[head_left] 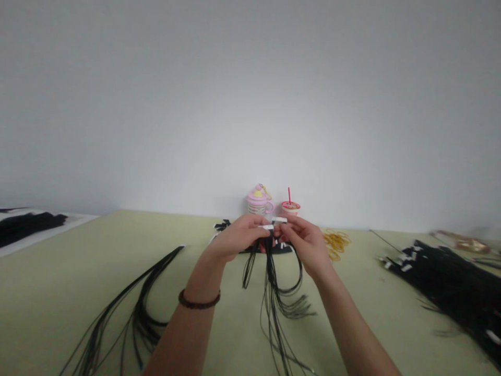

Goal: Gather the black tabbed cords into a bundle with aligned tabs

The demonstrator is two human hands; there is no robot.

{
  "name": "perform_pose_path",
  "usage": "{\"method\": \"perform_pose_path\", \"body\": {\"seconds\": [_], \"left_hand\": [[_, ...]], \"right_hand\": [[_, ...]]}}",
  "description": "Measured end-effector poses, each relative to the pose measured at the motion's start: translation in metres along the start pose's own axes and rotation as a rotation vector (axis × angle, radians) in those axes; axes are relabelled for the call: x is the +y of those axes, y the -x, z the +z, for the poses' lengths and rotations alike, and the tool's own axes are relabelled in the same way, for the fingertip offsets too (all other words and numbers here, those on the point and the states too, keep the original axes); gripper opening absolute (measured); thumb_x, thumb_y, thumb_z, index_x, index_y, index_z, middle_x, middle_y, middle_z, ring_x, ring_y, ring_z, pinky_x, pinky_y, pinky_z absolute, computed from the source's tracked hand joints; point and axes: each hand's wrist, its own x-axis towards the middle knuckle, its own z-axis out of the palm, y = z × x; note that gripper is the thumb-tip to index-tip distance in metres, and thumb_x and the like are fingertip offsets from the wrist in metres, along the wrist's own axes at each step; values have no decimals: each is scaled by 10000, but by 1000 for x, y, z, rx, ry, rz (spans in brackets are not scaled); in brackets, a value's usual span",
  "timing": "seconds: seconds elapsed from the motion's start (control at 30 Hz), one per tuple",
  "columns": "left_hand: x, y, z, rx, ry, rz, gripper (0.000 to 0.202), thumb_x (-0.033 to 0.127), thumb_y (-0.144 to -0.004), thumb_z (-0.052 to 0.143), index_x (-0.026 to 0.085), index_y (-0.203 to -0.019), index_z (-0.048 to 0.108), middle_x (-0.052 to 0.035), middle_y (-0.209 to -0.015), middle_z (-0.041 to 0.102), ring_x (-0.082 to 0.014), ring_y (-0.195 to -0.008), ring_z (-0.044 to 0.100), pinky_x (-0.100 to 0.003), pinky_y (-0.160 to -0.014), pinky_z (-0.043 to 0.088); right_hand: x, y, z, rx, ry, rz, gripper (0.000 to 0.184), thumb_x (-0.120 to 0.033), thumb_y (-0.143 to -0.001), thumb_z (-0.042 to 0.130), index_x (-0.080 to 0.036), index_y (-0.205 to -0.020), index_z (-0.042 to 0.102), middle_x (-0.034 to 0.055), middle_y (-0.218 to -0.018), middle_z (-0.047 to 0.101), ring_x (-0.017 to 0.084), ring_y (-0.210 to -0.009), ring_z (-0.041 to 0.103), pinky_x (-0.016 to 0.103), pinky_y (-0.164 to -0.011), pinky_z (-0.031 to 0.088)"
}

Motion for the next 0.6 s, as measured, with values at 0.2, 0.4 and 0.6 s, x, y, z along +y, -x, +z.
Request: {"method": "perform_pose_path", "body": {"seconds": [0.2,0.4,0.6], "left_hand": [[-4,-4,4,27,-19,7,186,194,-746,420,165,-901,518,32,-575,527,-98,-479,440,-189,-397,326],[-9,-4,2,-55,-136,92,260,376,-821,509,139,-733,570,29,-613,497,-71,-511,416,-192,-446,315],[-8,-3,-2,-92,-108,85,255,402,-820,535,169,-912,581,26,-632,569,-85,-480,482,-214,-474,413]], "right_hand": [[0,-4,-3,-43,-230,79,325,-339,-690,699,-162,-957,651,48,-790,650,97,-601,549,214,-498,436],[-4,-1,-2,-66,-290,150,306,-317,-664,735,-151,-914,676,-4,-603,544,73,-525,461,180,-414,334],[-9,0,-7,-110,-290,218,304,-330,-679,726,-149,-917,672,-44,-531,447,33,-467,361,134,-370,214]]}}
